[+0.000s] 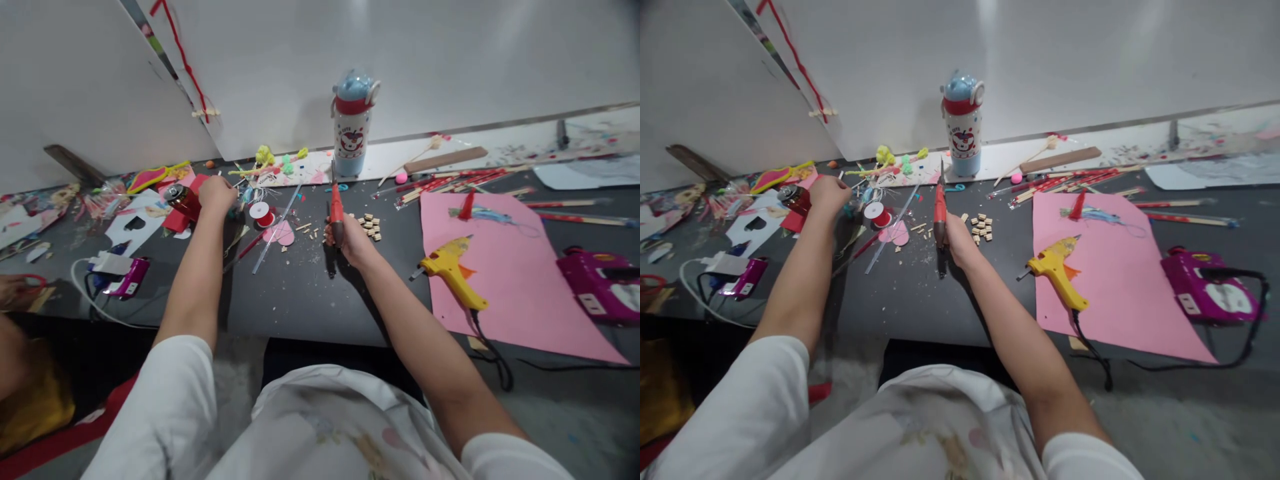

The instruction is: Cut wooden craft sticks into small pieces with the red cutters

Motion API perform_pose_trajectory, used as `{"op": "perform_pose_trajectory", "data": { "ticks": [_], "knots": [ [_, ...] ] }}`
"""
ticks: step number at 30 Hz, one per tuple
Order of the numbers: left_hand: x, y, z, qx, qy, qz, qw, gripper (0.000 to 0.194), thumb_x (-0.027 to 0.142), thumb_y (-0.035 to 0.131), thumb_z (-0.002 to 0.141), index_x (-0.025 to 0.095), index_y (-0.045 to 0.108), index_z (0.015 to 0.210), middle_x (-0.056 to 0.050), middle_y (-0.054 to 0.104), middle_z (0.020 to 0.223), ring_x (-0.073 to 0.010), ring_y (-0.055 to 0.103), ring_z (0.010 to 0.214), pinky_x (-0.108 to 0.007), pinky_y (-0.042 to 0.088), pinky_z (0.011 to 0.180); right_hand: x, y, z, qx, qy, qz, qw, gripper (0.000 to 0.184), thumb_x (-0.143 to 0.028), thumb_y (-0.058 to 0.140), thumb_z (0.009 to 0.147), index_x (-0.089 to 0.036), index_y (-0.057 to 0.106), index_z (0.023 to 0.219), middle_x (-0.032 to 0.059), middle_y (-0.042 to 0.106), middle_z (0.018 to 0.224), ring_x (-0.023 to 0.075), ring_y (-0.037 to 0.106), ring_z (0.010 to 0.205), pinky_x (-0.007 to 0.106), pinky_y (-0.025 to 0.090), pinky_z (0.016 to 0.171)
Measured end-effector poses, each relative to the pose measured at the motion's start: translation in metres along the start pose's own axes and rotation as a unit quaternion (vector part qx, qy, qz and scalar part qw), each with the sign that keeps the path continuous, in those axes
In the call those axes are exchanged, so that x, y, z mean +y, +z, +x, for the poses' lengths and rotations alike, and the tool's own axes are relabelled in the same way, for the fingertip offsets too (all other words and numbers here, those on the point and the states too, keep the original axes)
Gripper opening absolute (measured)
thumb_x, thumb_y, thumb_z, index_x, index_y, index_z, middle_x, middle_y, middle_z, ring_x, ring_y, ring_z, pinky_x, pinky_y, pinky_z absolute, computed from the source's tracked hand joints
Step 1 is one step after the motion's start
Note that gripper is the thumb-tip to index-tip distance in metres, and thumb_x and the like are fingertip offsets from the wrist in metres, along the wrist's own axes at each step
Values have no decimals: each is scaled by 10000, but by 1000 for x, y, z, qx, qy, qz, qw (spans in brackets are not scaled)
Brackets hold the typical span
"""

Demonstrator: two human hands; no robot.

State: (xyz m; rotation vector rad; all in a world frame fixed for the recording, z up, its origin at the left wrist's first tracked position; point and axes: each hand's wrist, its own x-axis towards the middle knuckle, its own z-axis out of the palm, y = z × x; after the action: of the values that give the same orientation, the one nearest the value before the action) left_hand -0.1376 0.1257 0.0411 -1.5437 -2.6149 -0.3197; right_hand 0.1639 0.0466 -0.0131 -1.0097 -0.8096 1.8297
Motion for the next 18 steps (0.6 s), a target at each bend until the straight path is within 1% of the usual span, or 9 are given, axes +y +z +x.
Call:
{"op": "perform_pose_trajectory", "data": {
  "ticks": [2,4,5,7,9,12,14,16,18],
  "knots": [
    [-3,12,13,5,-16,-26,1000,20,144,633,653,136,620,665,-144,671,864,-298,596,981,-455,441,872,3,0,2,-8,-2,-5,1000,241,-370,476,800,-210,412,632,-53,396,517,89,354,465,242,275,491],
    [-4,22,21,-1,-24,-48,999,144,141,659,645,132,543,561,-116,646,771,-268,573,988,-452,421,894,7,0,4,-12,-10,-12,1000,249,-383,476,803,-209,424,634,-44,412,521,93,367,461,244,275,484],
    [-3,27,24,-1,-24,-53,998,199,153,664,657,132,508,536,-97,625,729,-247,560,990,-447,411,904,9,0,4,-12,-14,-19,1000,251,-386,476,801,-210,425,630,-41,419,520,94,368,456,245,272,478],
    [-2,33,28,-4,-28,-57,998,299,194,678,678,138,439,507,-67,580,678,-215,530,989,-444,398,913,11,0,6,-34,-21,-34,999,267,-406,485,794,-208,433,623,-37,426,512,92,365,447,244,257,465],
    [0,37,31,-6,-36,-52,998,374,207,698,673,153,370,500,-54,550,678,-207,506,1000,-448,395,905,13,0,6,-43,-29,-43,998,295,-430,487,788,-206,425,605,-35,427,509,89,362,443,243,241,454],
    [2,42,36,-11,-49,-34,998,444,176,725,644,166,298,524,-61,540,742,-221,475,1040,-452,394,894,12,-1,6,-50,-38,-46,997,306,-435,487,779,-203,422,591,-35,427,506,86,366,449,238,236,450],
    [1,45,38,-19,-56,-16,998,400,127,712,645,148,322,555,-78,549,799,-231,465,1058,-451,397,885,11,0,5,-53,-43,-50,996,304,-421,475,781,-199,424,580,-37,414,500,83,359,447,237,234,450],
    [-1,46,40,-31,-60,3,998,273,80,677,661,99,408,617,-103,564,855,-240,472,1061,-441,405,870,10,0,4,-54,-45,-59,996,315,-412,456,792,-196,420,565,-38,400,495,79,346,442,236,236,452],
    [-2,46,40,-41,-60,23,997,168,73,656,682,30,502,736,-136,583,907,-252,484,1065,-422,414,853,10,1,3,-54,-44,-71,995,332,-418,439,809,-195,422,565,-37,400,497,81,351,448,236,245,459]
  ]
}}
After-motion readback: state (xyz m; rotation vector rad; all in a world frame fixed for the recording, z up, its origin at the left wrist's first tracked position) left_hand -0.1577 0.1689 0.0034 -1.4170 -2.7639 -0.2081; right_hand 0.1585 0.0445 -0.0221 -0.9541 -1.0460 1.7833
